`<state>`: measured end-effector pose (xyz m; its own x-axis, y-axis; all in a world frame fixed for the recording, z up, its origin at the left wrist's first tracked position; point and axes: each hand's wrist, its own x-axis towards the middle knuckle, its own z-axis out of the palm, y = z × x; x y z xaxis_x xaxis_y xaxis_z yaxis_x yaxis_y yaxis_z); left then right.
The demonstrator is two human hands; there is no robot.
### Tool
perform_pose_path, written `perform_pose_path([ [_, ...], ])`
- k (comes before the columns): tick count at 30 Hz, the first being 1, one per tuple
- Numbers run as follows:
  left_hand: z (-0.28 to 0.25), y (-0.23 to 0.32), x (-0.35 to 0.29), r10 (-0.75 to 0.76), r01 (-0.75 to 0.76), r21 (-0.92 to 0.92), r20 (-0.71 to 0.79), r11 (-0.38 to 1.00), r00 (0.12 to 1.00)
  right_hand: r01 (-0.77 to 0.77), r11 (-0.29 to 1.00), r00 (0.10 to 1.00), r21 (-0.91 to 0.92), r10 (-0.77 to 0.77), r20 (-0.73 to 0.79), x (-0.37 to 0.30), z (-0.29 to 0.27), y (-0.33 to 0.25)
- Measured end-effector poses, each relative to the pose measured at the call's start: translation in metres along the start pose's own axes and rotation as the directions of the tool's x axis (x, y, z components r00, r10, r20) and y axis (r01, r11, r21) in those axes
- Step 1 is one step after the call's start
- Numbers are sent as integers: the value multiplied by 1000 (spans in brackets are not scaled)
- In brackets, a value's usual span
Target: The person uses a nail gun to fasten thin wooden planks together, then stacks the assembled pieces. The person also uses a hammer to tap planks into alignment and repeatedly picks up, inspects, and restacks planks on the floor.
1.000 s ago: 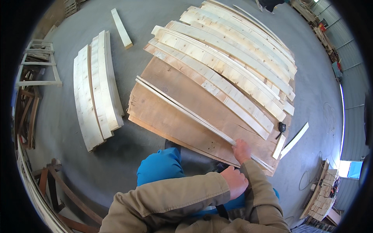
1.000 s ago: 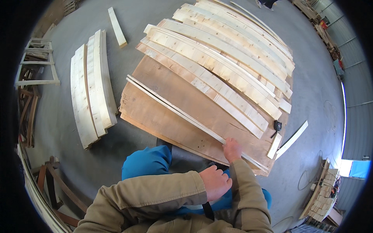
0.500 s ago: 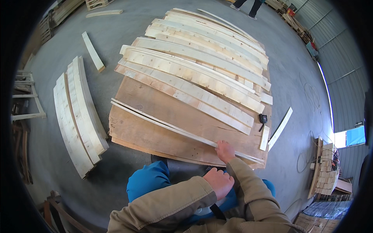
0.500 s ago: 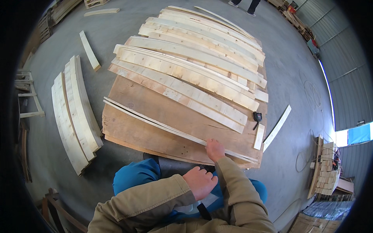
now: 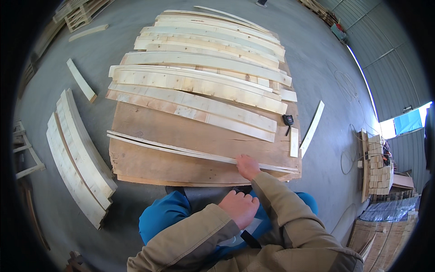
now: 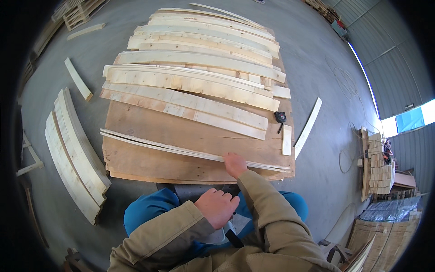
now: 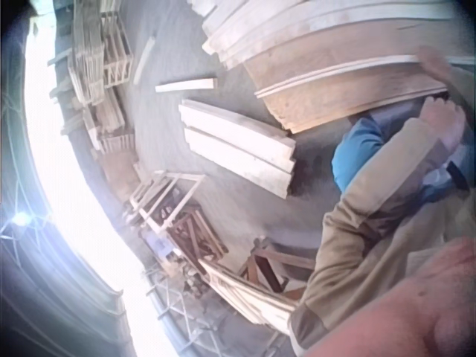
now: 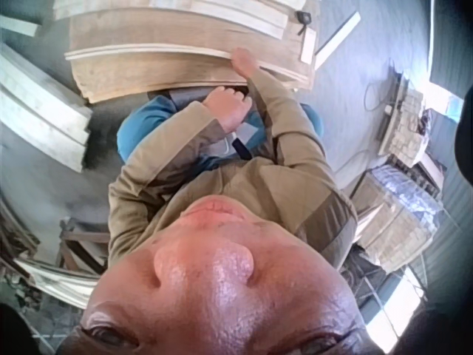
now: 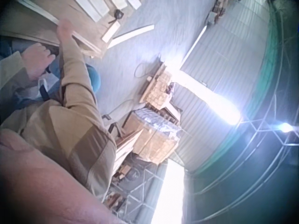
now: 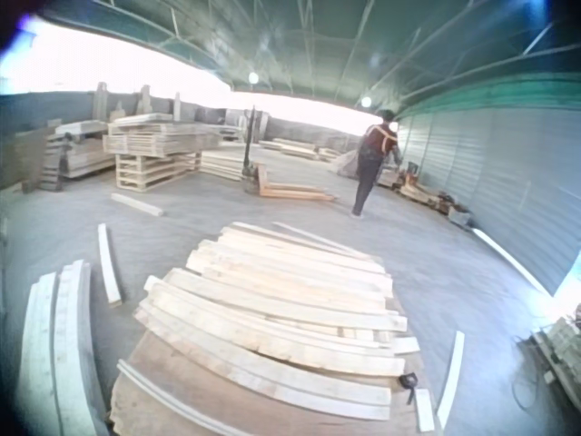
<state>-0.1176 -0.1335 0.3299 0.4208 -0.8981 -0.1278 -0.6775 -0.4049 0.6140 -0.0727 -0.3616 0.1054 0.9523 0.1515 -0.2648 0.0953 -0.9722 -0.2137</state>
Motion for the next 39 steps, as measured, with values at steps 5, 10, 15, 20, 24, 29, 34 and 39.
perform_pose_path([
  [5,-2,1,1,-7,7,29,5,1000,1000,16,998,998,61,-12,-58,-1,-2,-2],
  [10,-4,1,2,10,-12,41,43,999,999,-24,995,1000,96,23,9,0,-3,-1],
  [15,-7,2,3,4,-8,54,74,998,997,-5,990,1000,144,7,-12,0,-6,0],
  [20,-9,3,6,15,-19,45,84,999,996,-38,990,999,136,32,43,8,-15,3],
  [24,-8,3,10,6,-10,34,137,999,991,-23,989,998,149,15,56,10,-23,9],
  [29,-2,2,10,27,-28,19,61,999,998,37,990,999,134,-34,-22,0,-20,27],
  [34,8,1,9,33,-33,3,-26,999,999,-71,996,994,46,66,88,-2,-17,56],
  [39,13,-1,8,18,-19,-7,-41,1000,999,-85,996,995,2,85,55,-3,-24,55],
])
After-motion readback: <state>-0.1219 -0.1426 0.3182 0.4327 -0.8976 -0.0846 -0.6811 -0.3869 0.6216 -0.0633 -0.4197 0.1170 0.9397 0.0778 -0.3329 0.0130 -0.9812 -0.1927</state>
